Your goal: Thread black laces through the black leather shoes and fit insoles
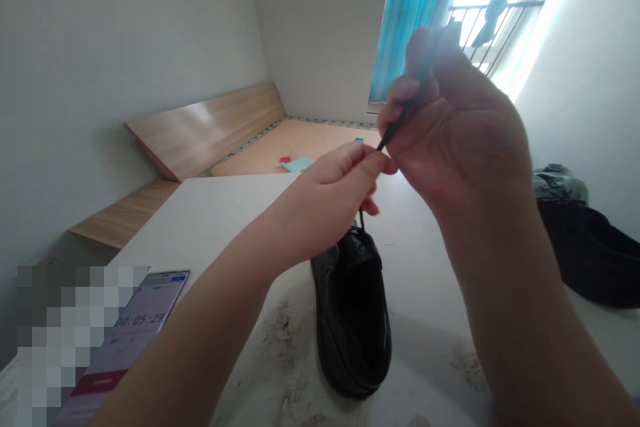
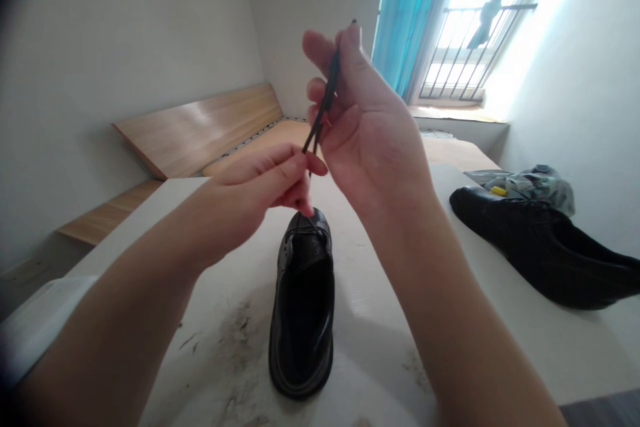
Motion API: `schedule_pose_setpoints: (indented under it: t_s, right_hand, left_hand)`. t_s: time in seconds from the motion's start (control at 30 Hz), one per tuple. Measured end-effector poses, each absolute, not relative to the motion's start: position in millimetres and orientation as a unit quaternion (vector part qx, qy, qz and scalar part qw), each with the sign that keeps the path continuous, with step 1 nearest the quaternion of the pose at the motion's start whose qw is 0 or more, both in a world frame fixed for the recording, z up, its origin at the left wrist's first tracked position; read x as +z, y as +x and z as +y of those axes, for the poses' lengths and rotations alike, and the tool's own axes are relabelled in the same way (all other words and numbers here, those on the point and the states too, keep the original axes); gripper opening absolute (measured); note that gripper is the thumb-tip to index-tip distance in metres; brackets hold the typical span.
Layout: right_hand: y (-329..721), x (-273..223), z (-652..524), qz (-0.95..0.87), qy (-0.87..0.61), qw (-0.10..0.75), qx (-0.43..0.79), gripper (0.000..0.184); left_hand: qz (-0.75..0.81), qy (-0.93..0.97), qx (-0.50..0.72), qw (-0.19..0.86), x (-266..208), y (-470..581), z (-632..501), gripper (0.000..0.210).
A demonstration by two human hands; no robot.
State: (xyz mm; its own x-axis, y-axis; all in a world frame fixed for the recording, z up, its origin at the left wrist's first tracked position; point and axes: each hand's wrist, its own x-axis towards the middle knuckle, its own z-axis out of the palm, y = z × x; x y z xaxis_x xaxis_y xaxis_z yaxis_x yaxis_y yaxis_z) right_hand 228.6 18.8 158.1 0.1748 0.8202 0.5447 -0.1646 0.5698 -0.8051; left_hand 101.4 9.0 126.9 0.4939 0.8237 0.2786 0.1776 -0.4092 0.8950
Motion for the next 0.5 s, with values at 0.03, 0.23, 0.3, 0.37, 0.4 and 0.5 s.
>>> schedule_pose_setpoints:
  t_s: [0.03, 0.23, 0.3, 0.37, 0.4, 0.5]
  right_hand:
    - [233, 156, 23, -0.532, -0.299, 0.713, 0.345, 0.020]
    - [272, 133, 63, -0.526, -0.332, 0.736, 0.267, 0.011]
    - [279, 126, 67, -0.545, -0.338, 0.741, 0.198, 0.011]
    - [283, 116, 61, -0.597, -0.350, 0.711, 0.125, 0.009]
    - [284, 110, 55, -0.636, -0.369, 0.671, 0.095, 0.007]
    - [290, 87, 31, -0.755, -0.460, 0.462, 0.074, 0.013]
  left_hand:
    - [0.331, 0.724, 0.413, 0.443, 128, 101, 11, 0.026]
    - [0.296, 0.658, 0.502, 0.477, 136, 93, 18, 0.031]
    - [0.295, 0.659, 0.515, 0.462, 138, 86, 20, 0.030]
    - [0.314, 0.672, 0.524, 0.419, 137, 77, 21, 0.027]
    - [0.330, 0.685, 0.518, 0.392, 135, 72, 21, 0.026]
    - [0.396, 0.736, 0.447, 0.319, 118, 56, 19, 0.024]
